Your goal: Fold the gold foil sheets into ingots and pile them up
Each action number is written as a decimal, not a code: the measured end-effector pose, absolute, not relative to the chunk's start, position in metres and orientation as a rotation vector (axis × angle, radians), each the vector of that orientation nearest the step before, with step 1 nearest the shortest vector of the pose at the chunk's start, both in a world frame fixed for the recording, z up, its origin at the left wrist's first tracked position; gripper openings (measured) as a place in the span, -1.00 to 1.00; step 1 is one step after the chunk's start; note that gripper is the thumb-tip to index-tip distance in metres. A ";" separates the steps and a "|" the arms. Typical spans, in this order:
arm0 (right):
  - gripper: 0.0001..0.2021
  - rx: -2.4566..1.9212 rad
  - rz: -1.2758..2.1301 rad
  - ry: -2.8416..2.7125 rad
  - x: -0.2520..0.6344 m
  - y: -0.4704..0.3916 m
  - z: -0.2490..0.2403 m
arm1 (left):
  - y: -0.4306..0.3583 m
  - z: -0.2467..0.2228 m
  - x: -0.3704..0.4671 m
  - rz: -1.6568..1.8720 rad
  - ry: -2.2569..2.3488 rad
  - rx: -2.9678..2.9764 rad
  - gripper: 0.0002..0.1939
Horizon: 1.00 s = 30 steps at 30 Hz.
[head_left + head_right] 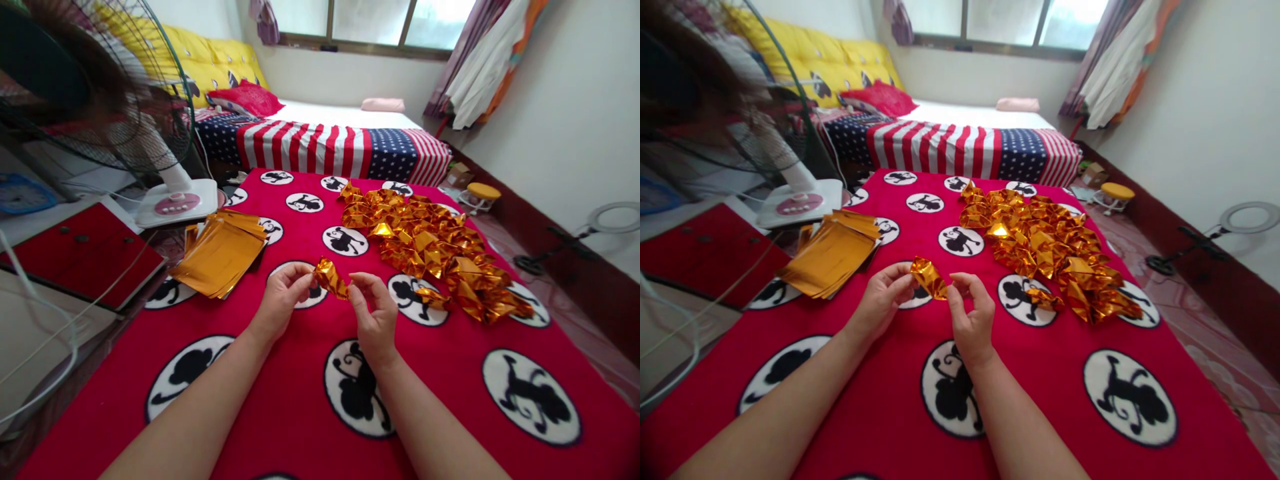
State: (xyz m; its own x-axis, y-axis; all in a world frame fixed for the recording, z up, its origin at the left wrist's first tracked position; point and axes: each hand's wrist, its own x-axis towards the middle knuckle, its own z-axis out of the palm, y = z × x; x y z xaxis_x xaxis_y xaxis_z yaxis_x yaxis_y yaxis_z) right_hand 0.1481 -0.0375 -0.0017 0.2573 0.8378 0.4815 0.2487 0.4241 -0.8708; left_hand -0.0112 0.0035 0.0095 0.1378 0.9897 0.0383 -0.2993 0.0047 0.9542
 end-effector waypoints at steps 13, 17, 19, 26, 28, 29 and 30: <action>-0.74 -1.120 0.616 -1.384 0.148 -0.044 0.003 | 0.004 0.008 -0.004 1.271 0.844 0.750 -0.71; -0.70 -1.143 0.663 -1.346 0.146 -0.043 0.002 | 0.006 0.002 -0.004 1.306 0.869 0.792 -0.70; -0.66 -1.142 0.731 -1.282 0.146 -0.041 0.002 | 0.006 0.000 -0.004 1.326 0.890 0.834 -0.68; -0.58 -1.177 0.917 -1.058 0.148 -0.036 0.004 | 0.005 -0.001 -0.003 1.358 0.952 0.926 -0.61; -0.58 -1.203 0.966 -1.013 0.149 -0.034 0.003 | 0.004 -0.001 -0.004 1.357 0.951 0.942 -0.62; -0.58 -1.211 0.985 -0.993 0.150 -0.032 0.002 | 0.004 0.000 -0.004 1.344 0.944 0.949 -0.63; -0.58 -1.216 0.997 -0.974 0.151 -0.031 0.001 | 0.004 0.000 -0.004 1.321 0.936 0.955 -0.64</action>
